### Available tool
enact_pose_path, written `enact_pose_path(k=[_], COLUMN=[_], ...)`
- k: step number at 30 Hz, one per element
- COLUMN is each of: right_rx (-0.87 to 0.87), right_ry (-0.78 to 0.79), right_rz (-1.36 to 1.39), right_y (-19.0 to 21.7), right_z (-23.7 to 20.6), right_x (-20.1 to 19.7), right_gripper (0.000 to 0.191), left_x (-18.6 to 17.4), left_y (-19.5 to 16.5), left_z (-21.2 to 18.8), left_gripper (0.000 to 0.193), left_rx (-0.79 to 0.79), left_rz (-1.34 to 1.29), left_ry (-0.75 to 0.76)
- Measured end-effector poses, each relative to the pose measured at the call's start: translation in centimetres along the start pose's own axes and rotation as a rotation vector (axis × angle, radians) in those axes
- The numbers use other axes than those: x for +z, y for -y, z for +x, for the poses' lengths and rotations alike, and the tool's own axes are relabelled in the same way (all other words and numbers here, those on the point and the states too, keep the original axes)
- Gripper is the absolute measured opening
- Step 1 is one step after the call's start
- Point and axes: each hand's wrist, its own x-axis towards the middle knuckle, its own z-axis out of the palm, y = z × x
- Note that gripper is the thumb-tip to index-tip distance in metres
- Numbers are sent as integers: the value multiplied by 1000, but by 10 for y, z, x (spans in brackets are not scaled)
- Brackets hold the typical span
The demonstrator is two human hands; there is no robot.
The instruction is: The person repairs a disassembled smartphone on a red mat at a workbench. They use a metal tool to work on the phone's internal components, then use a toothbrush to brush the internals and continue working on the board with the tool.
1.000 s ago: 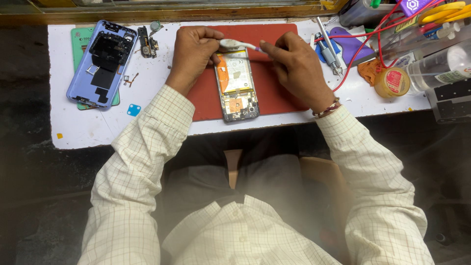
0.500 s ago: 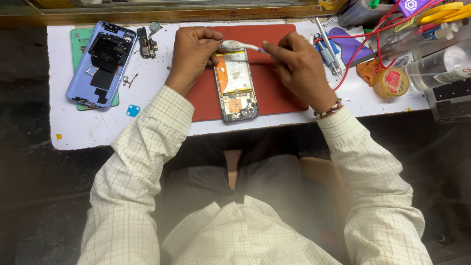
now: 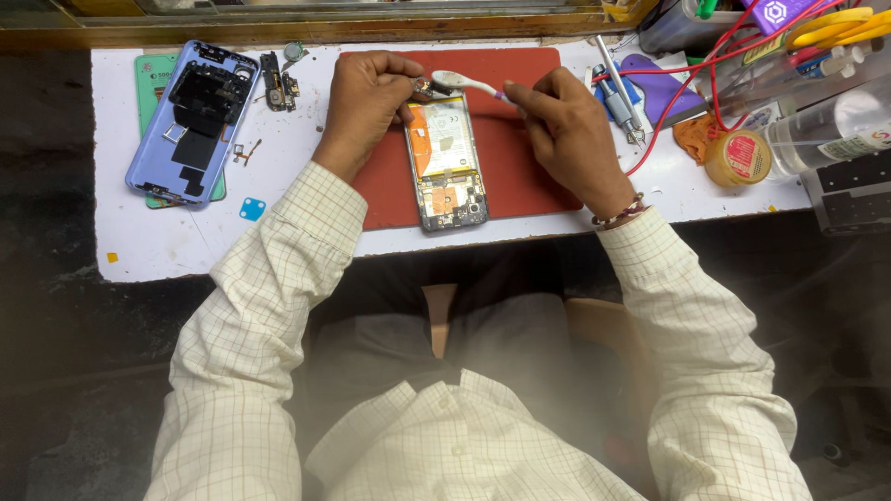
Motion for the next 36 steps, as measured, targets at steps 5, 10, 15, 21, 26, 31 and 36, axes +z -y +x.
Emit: enact_pose_path(k=[5, 10, 15, 21, 26, 31, 36], right_rx=[12, 9, 16, 14, 102, -28, -5], right_ry=[16, 2, -2, 1, -45, -45, -29], right_rz=[-1, -24, -11, -40, -29, -77, -116], right_y=[6, 9, 6, -2, -5, 0, -3], right_z=[2, 3, 0, -11, -17, -11, -15], right_x=[5, 8, 5, 0, -3, 9, 4], right_gripper=[42, 42, 43, 43, 39, 44, 41], left_x=[-2, -1, -1, -1, 0, -1, -2], left_y=[-1, -1, -2, -3, -3, 0, 1], left_z=[1, 1, 3, 3, 1, 3, 3], left_gripper=[21, 15, 16, 15, 14, 13, 12], left_rx=[12, -2, 2, -60, -69, -33, -64], left_rz=[-5, -20, -39, 17, 24, 8, 3], left_ry=[22, 40, 43, -26, -44, -28, -44])
